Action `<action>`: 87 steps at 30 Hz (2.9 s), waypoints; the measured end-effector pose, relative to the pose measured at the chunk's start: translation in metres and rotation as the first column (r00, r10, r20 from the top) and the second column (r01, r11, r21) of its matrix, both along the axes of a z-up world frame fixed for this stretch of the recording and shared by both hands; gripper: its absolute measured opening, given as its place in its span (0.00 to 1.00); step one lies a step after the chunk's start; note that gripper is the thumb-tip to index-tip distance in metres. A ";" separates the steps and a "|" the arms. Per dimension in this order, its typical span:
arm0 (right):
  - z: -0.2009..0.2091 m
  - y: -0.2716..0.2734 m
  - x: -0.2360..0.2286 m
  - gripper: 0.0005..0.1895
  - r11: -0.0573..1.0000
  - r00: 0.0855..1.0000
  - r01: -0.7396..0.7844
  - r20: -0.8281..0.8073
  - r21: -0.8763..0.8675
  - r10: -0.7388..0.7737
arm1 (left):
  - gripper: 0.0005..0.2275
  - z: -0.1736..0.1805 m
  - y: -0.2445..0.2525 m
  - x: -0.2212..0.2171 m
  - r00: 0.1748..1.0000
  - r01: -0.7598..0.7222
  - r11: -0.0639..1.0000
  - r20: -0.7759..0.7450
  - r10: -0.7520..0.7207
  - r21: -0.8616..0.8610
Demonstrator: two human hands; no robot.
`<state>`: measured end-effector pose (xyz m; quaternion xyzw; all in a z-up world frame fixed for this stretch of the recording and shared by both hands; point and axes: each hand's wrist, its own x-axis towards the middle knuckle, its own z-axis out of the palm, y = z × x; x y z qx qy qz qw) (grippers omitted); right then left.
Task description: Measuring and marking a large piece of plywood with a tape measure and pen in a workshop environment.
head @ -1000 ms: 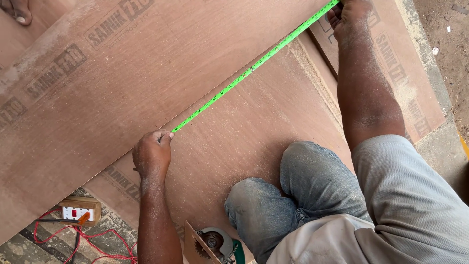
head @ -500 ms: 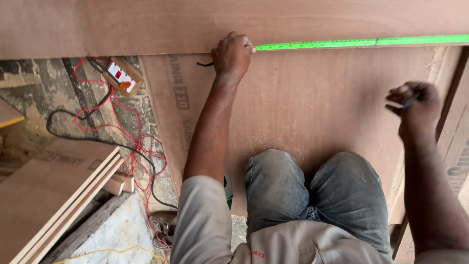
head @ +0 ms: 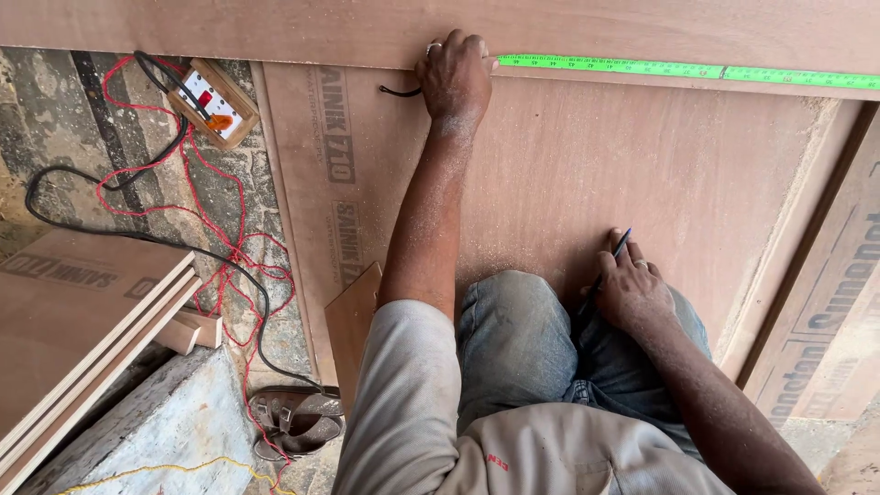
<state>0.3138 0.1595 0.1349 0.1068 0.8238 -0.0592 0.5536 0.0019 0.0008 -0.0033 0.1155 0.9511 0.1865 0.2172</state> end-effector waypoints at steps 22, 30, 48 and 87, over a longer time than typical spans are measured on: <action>-0.016 -0.008 0.009 0.32 0.994 0.991 -0.106 0.081 -0.031 0.108 | 0.16 -0.004 -0.059 -0.033 0.999 -0.038 0.993 -0.035 0.035 -0.109; -0.015 -0.011 0.007 0.34 0.995 0.991 -0.101 0.091 -0.018 0.102 | 0.20 -0.019 -0.058 -0.023 0.997 -0.014 0.987 -0.075 0.002 -0.162; -0.018 -0.019 0.007 0.30 0.994 0.994 -0.109 0.021 -0.009 0.109 | 0.17 -0.035 -0.057 -0.020 0.997 -0.041 0.985 -0.077 0.028 -0.169; -0.030 -0.027 0.014 0.21 0.995 0.994 -0.101 -0.049 0.017 0.102 | 0.17 -0.040 -0.055 -0.022 0.993 -0.047 0.987 -0.115 0.029 -0.153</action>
